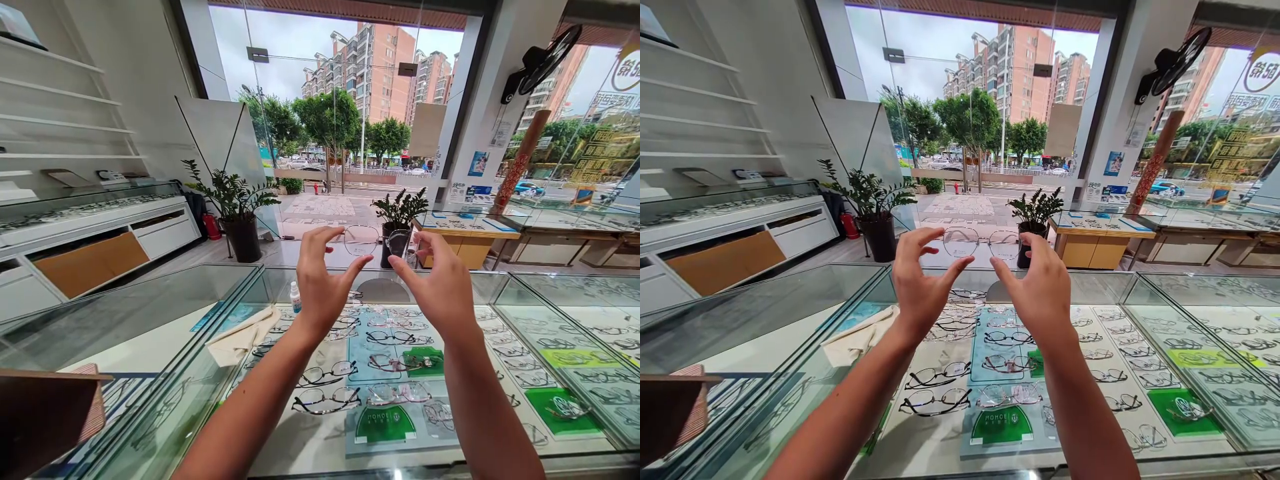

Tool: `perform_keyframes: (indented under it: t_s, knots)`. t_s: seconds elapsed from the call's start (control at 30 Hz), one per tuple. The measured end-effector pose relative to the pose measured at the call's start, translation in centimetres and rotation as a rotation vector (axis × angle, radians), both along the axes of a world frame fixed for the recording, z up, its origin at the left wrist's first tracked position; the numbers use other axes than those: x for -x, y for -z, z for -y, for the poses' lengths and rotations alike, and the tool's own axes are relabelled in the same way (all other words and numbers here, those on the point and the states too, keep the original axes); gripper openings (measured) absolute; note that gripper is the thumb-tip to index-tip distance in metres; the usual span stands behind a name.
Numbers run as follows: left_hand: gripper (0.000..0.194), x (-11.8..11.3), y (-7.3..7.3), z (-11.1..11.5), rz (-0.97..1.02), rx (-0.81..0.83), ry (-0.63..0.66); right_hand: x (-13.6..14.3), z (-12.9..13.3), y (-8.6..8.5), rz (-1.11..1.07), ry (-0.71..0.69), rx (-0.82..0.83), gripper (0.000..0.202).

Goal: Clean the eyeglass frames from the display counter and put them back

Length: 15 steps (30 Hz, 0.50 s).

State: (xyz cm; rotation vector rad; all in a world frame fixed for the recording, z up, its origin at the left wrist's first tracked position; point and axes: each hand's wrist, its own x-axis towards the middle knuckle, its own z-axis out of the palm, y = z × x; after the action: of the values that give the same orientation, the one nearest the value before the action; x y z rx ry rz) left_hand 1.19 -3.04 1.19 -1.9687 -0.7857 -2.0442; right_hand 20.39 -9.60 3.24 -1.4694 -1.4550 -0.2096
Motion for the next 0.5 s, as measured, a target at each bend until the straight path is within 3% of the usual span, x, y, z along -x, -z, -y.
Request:
perform_keyframes:
  t_s: [0.17, 0.33, 0.4, 0.5]
  knots:
    - [0.055, 0.2, 0.6, -1.8, 0.065, 0.109, 0.133, 0.5, -1.0, 0.6, 0.066, 0.061, -0.132, 0.058]
    - [0.056, -0.3, 1.5, -3.0, 0.131, 0.186, 0.225, 0.7, -1.2, 0.7, 0.112, 0.100, -0.140, 0.057]
    - [0.056, -0.6, 1.7, -2.9, 0.145, 0.143, 0.210, 0.7, -1.2, 0.6, 0.117, 0.097, -0.135, 0.056]
    - [0.056, -1.0, 1.9, -2.4, 0.112, 0.019, 0.064, 0.5, -1.4, 0.6, 0.098, 0.068, -0.101, 0.058]
